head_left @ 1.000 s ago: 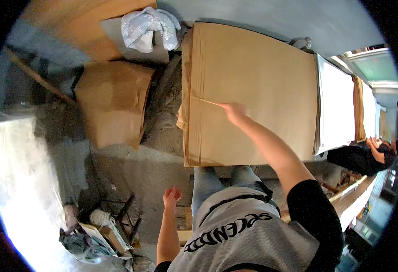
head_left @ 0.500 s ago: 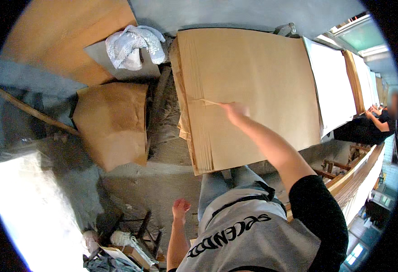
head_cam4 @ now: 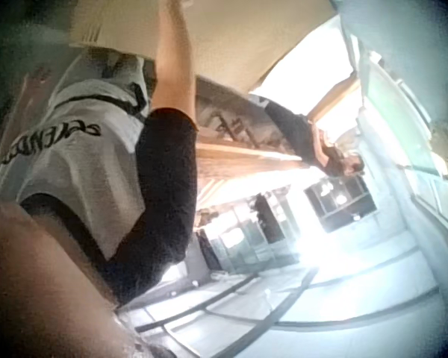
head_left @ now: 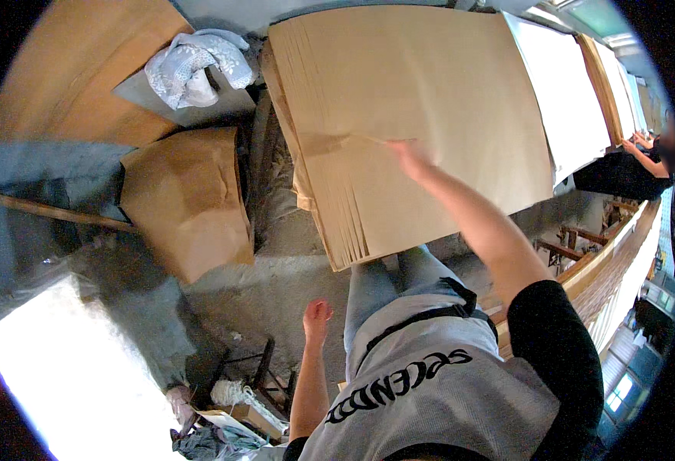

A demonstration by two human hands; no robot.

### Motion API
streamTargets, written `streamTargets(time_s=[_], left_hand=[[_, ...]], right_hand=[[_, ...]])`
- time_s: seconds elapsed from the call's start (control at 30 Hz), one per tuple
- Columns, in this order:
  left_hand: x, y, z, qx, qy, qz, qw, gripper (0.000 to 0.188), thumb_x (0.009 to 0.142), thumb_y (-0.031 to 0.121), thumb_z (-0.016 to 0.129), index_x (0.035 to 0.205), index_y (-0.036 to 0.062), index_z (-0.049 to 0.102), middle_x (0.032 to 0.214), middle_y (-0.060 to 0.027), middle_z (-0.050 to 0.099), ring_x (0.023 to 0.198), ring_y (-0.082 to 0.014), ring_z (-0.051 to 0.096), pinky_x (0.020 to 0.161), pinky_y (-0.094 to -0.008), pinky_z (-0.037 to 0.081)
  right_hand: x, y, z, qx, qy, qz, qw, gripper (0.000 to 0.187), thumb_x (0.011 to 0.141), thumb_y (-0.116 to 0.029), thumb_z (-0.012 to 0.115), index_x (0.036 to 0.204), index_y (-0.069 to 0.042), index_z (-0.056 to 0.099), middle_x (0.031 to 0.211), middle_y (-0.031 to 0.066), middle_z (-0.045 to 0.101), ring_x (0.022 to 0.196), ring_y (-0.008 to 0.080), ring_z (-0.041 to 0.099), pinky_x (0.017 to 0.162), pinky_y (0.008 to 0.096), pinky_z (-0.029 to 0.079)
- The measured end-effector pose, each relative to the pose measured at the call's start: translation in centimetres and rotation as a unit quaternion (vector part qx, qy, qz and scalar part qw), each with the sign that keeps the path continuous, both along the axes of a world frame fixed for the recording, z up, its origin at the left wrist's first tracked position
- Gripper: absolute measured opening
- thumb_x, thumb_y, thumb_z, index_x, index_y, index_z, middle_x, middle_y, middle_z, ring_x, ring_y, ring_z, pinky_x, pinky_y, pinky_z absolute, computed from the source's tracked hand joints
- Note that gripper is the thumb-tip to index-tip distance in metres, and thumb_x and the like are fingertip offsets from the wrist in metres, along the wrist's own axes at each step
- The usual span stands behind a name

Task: The person repeatedly picks up large white paper sheets from a stack, separates them, and places them onto a wooden workbench. The person uses a thin wooden stick to assist in separating the sheets. The task is performed in a repetitive loop throughout the clip.

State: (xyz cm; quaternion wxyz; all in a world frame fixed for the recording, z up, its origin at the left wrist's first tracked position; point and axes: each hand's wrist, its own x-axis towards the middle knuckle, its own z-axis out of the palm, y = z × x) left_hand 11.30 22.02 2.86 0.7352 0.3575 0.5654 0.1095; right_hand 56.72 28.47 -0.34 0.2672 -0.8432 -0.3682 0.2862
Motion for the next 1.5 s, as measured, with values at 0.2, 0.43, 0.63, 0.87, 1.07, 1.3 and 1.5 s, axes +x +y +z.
streamTargets(time_s=[0.2,0.43,0.63,0.87,1.07,1.3,1.5], left_hand=[[1.2,-0.6,0.2,0.006,0.021,-0.041,0.999,0.009,0.086,0.012,0.049,0.088,0.0032,0.052,0.07,-0.0017,0.052,0.06,-0.0101,0.047,0.052,-0.0221,0.038],[2.5,1.1,1.5,0.021,0.053,-0.067,0.996,0.013,0.086,0.015,0.05,0.091,0.0038,0.054,0.074,-0.0023,0.056,0.063,-0.0092,0.05,0.056,-0.0212,0.041],[5.9,2.5,1.4,0.004,-0.006,-0.072,0.997,0.014,0.086,0.014,0.05,0.094,0.0035,0.054,0.078,-0.0026,0.056,0.067,-0.0101,0.051,0.059,-0.0231,0.043],[11.3,6.2,-1.8,-0.036,-0.082,0.011,0.996,0.019,0.086,0.019,0.051,0.099,0.0053,0.049,0.082,-0.0022,0.055,0.072,-0.0106,0.053,0.065,-0.0257,0.046],[19.6,8.7,-3.0,0.073,-0.113,0.049,0.99,0.021,0.085,0.022,0.052,0.1,0.0077,0.05,0.097,-0.0018,0.054,0.085,-0.0115,0.053,0.074,-0.027,0.045],[21.9,10.8,-2.8,0.025,-0.019,0.074,0.997,0.029,0.085,0.024,0.053,0.109,0.0135,0.042,0.111,-0.0009,0.049,0.104,-0.0162,0.047,0.082,-0.0377,0.042],[22.1,10.7,-3.4,0.068,-0.011,-0.044,0.997,0.032,0.085,0.03,0.049,0.109,0.0089,0.044,0.099,-0.0034,0.052,0.082,-0.0101,0.051,0.059,-0.0223,0.043]], right_hand=[[-1.9,2.9,6.2,-0.174,-0.267,0.09,0.943,0.033,0.08,-0.011,0.044,0.106,-0.026,0.058,0.085,0.0102,0.062,0.073,0.0218,0.06,0.061,0.0353,0.048],[-0.8,-0.6,4.4,-0.009,-0.032,-0.041,0.999,0.035,0.078,-0.01,0.044,0.107,-0.027,0.058,0.08,0.0088,0.062,0.071,0.0262,0.061,0.059,0.038,0.048],[0.2,-0.9,3.9,0.005,-0.284,0.063,0.957,0.035,0.078,-0.012,0.045,0.109,-0.025,0.056,0.073,0.0081,0.061,0.063,0.0256,0.059,0.053,0.0395,0.046],[-0.4,-0.5,5.2,-0.084,-0.119,-0.032,0.989,0.033,0.078,-0.014,0.046,0.108,-0.023,0.057,0.073,0.0103,0.06,0.064,0.027,0.059,0.052,0.0396,0.046],[-2.2,0.7,5.8,-0.114,-0.164,-0.013,0.98,0.033,0.078,-0.014,0.045,0.107,-0.024,0.057,0.073,0.0103,0.06,0.067,0.0266,0.059,0.054,0.0388,0.046],[-3.4,1.2,8.7,-0.131,-0.104,0.008,0.986,0.031,0.077,-0.014,0.047,0.104,-0.023,0.058,0.073,0.0092,0.06,0.065,0.0244,0.058,0.053,0.0382,0.045],[2.1,-4.1,-1.6,-0.082,-0.084,-0.041,0.992,0.027,0.082,-0.013,0.044,0.104,-0.017,0.059,0.066,0.0063,0.056,0.058,0.0155,0.05,0.053,0.0304,0.041]])
